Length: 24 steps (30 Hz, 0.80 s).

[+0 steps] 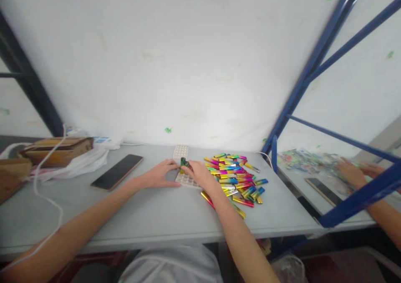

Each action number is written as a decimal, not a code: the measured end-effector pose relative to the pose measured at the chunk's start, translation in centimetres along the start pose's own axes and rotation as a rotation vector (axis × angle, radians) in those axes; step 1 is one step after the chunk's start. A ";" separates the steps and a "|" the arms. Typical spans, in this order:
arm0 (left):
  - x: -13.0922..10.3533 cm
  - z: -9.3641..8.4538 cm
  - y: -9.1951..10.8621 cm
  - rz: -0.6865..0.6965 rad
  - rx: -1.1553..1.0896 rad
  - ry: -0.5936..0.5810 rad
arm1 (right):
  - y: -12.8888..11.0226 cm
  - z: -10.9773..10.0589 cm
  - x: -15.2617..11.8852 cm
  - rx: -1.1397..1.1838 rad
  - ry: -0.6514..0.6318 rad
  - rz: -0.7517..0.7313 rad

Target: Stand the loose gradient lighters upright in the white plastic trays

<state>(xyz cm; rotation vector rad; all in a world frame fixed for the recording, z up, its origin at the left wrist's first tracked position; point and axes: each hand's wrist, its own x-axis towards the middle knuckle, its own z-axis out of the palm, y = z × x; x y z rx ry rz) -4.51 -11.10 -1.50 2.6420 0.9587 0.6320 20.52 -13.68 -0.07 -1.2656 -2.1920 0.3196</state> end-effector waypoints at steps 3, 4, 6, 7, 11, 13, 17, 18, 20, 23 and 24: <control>0.0 0.0 -0.1 0.002 0.005 -0.009 | -0.2 0.5 0.2 -0.102 -0.002 0.003; 0.0 0.0 -0.1 0.004 0.004 -0.011 | -0.3 0.7 0.2 -0.119 -0.011 0.007; 0.1 -0.1 -0.1 0.011 -0.005 -0.016 | -0.6 0.8 0.1 -0.120 -0.047 0.004; 0.1 -0.2 -0.1 0.013 -0.010 -0.019 | -0.7 0.8 0.1 -0.109 -0.066 -0.005; 0.1 -0.3 0.0 0.007 -0.020 -0.018 | -0.2 -0.4 0.0 -0.103 -0.033 -0.004; 0.1 -0.4 0.0 0.007 -0.022 -0.015 | 0.6 -1.6 0.0 -0.170 0.043 0.072; 0.1 -0.3 0.0 0.009 -0.020 -0.005 | 2.8 -3.7 -0.6 -0.358 0.099 0.294; 0.1 -0.3 0.0 0.006 -0.017 -0.003 | 3.2 -4.0 -0.8 -0.394 0.082 0.343; 0.1 -0.3 0.0 0.002 -0.011 -0.006 | 3.8 -4.4 -1.2 -0.441 0.040 0.414; 0.2 -0.3 0.0 -0.003 -0.005 -0.014 | 4.1 -4.6 -1.5 -0.472 -0.021 0.469; 0.2 -0.3 0.0 -0.005 -0.004 -0.015 | 4.1 -4.5 -1.5 -0.478 -0.032 0.479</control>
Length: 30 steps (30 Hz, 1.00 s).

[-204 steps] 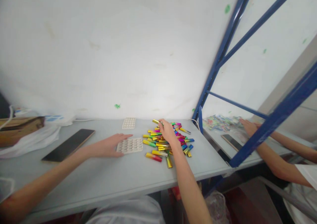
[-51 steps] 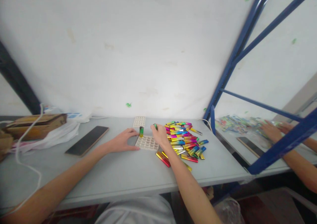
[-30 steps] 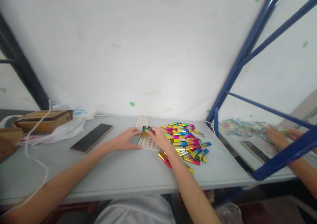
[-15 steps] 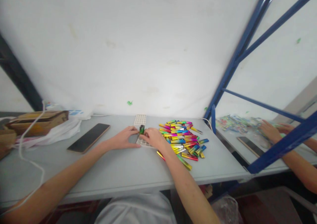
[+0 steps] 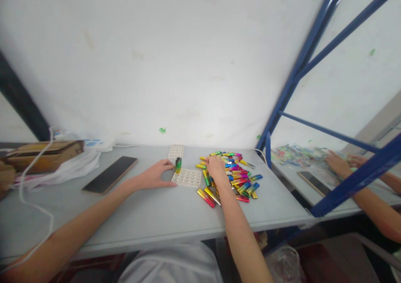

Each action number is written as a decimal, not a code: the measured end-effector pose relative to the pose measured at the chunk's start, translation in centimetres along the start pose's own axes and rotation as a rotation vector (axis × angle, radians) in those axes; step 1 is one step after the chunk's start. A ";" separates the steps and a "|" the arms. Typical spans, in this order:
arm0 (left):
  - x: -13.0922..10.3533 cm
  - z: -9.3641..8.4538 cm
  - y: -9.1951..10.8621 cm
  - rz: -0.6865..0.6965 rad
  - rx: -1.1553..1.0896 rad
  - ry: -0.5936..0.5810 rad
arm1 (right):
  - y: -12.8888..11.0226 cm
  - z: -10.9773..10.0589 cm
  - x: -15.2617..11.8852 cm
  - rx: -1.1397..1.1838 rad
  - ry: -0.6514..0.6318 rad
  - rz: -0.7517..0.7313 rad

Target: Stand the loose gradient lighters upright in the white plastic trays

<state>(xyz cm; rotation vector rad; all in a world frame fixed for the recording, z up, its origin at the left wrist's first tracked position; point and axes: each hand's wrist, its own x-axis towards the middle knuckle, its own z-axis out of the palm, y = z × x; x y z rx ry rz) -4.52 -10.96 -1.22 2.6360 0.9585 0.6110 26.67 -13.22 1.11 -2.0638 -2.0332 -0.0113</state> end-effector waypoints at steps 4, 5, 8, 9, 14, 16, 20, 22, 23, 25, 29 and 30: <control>0.0 -0.1 0.0 0.005 -0.005 0.001 | 0.0 0.2 0.0 -0.018 -0.014 0.025; 0.0 -0.1 0.0 0.009 -0.007 0.003 | 0.0 0.3 0.0 -0.020 -0.017 0.030; -0.1 -0.1 0.1 0.010 -0.005 0.004 | 0.0 0.6 -0.1 0.004 -0.001 0.055; -0.1 -0.1 0.1 0.008 -0.005 0.004 | -0.1 0.6 -0.1 0.028 0.019 0.067; -0.1 -0.1 -0.1 0.005 -0.009 0.011 | -0.6 0.4 0.4 0.247 0.139 0.070; -0.1 -0.1 -0.1 0.002 -0.007 0.005 | -1.0 0.4 0.7 0.432 0.213 0.017; -0.1 -0.1 0.1 -0.003 -0.007 -0.006 | -1.9 0.8 1.1 0.811 0.283 -0.078; -0.1 -0.1 0.2 0.003 -0.010 -0.001 | -2.4 1.1 1.1 0.911 0.260 -0.084; -0.1 -0.1 0.2 0.008 -0.010 0.002 | -2.6 1.3 1.1 0.936 0.244 -0.091; -0.1 -0.1 0.2 0.016 -0.006 0.004 | -3.1 1.6 0.9 0.971 0.213 -0.131; -0.1 -0.1 0.1 0.021 0.003 0.005 | -4.2 2.1 0.5 1.103 0.076 -0.201; 0.0 -0.1 0.1 0.020 0.002 0.005 | -4.5 2.2 0.4 1.158 0.024 -0.207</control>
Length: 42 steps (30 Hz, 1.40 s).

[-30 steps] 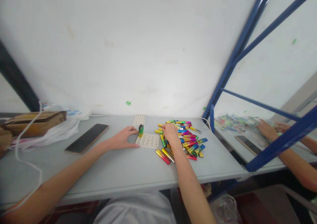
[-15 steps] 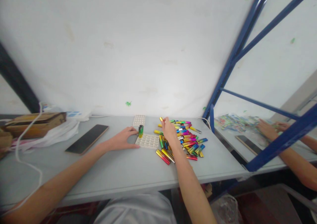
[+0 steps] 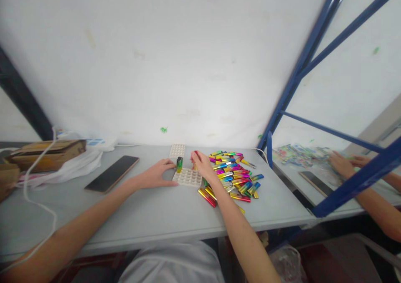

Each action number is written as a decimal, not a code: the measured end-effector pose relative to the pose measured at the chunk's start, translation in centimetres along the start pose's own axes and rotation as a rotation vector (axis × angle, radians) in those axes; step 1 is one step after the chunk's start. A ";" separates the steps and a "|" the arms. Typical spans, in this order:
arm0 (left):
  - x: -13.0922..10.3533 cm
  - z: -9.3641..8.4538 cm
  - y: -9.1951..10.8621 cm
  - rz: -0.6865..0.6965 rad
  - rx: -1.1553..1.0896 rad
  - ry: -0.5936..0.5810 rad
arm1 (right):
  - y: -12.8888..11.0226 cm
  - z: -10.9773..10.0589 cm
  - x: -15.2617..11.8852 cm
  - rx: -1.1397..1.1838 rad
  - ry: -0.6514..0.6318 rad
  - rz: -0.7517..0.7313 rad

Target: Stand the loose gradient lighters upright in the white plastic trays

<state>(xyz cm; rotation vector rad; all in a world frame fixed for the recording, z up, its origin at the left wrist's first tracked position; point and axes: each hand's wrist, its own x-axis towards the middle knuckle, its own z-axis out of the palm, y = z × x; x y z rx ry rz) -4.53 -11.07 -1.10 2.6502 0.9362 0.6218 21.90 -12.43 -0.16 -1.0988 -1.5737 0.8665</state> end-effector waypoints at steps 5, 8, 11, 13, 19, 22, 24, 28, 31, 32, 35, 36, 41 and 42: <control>0.1 0.0 0.1 -0.006 -0.003 -0.008 | 0.0 0.9 -0.2 0.138 -0.057 0.081; 0.1 -0.1 0.1 -0.001 0.000 -0.004 | 0.0 1.0 -0.2 0.004 0.034 0.069; 0.0 -0.1 0.1 -0.003 0.007 -0.004 | -0.2 0.9 -0.2 -0.116 0.119 0.039; 0.1 0.0 0.1 -0.009 0.010 -0.007 | -0.4 1.0 -0.3 -0.132 0.150 0.048; 0.0 0.0 0.1 -0.012 0.015 -0.012 | -0.8 1.0 -0.3 -0.185 0.214 -0.001; 0.0 -0.1 0.1 -0.006 0.013 -0.010 | -0.8 1.0 -0.3 -0.196 0.218 -0.027; 0.0 -0.1 0.1 -0.006 0.012 -0.011 | -0.7 1.0 -0.4 -0.196 0.203 -0.051; 0.1 0.1 -0.1 -0.008 0.024 -0.012 | -0.5 1.1 -0.7 -0.160 0.054 -0.064; 0.1 0.3 -0.2 -0.001 0.030 -0.008 | -0.7 1.1 -0.9 -0.217 -0.047 -0.141; 0.1 0.3 -0.3 0.000 0.026 -0.003 | -0.8 1.0 -0.9 -0.278 -0.056 -0.196; 0.0 0.4 -0.3 0.002 0.014 0.008 | -1.1 0.9 -1.0 -0.471 -0.088 -0.319; 0.0 0.3 -0.3 0.001 0.011 0.006 | -1.2 0.8 -1.1 -0.501 -0.111 -0.317; 0.0 0.2 -0.1 -0.014 0.010 -0.006 | -1.5 0.8 -1.4 -0.491 -0.141 -0.220; 0.0 0.2 -0.1 -0.014 0.013 -0.005 | -1.5 0.7 -1.4 -0.487 -0.155 -0.198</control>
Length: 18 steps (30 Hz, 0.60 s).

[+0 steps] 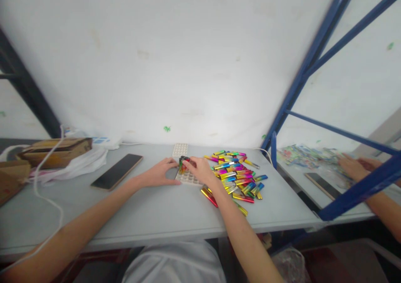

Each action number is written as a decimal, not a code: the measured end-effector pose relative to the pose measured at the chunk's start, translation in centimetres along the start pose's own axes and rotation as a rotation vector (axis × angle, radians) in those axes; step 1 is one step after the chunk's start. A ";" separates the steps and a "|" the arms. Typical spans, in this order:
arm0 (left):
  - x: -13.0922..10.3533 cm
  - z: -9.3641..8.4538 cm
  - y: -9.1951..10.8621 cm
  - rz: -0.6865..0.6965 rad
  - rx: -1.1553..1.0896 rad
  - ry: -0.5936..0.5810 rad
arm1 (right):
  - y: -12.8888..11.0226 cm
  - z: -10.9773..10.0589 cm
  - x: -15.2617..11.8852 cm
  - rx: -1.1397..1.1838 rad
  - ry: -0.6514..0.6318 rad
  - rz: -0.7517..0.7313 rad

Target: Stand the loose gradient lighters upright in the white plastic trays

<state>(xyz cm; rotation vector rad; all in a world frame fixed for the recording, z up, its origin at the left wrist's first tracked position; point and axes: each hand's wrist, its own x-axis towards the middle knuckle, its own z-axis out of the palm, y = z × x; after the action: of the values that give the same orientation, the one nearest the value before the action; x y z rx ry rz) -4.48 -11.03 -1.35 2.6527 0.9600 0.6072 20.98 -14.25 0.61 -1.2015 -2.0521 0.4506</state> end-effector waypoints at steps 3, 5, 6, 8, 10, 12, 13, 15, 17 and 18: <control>0.0 0.0 0.1 0.002 0.009 0.010 | -0.1 -0.2 0.0 -0.006 -0.081 0.015; 0.0 0.0 0.1 0.002 0.012 0.019 | -0.1 -0.2 0.0 -0.048 -0.105 -0.027; 0.0 0.0 0.1 0.002 0.011 0.021 | -0.1 -0.2 0.0 -0.075 -0.104 -0.051; 0.0 -0.1 0.2 0.004 0.008 0.017 | 0.0 0.1 0.0 -0.116 -0.087 -0.080; 0.0 -0.1 0.3 0.006 0.004 0.012 | 0.1 0.6 -0.1 -0.132 -0.080 -0.081; 0.0 -0.2 0.3 0.005 -0.001 0.011 | 0.2 1.0 0.0 -0.120 -0.102 -0.080; 0.0 -0.2 0.3 0.004 -0.003 0.012 | 0.2 1.0 0.0 -0.106 -0.120 -0.081; 0.0 -0.2 0.2 0.000 -0.007 0.015 | 0.4 0.6 0.1 -0.087 -0.125 -0.075; 0.0 -0.2 0.2 0.001 -0.007 0.013 | 0.8 -0.3 0.2 -0.119 -0.061 -0.042; 0.0 -0.2 0.2 0.003 -0.004 0.011 | 1.2 -0.8 0.3 -0.162 -0.015 -0.015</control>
<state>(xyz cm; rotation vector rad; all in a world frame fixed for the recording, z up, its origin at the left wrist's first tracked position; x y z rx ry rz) -4.46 -11.13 -1.08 2.6504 0.9570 0.6250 22.19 -13.46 0.58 -1.2793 -2.1420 0.2911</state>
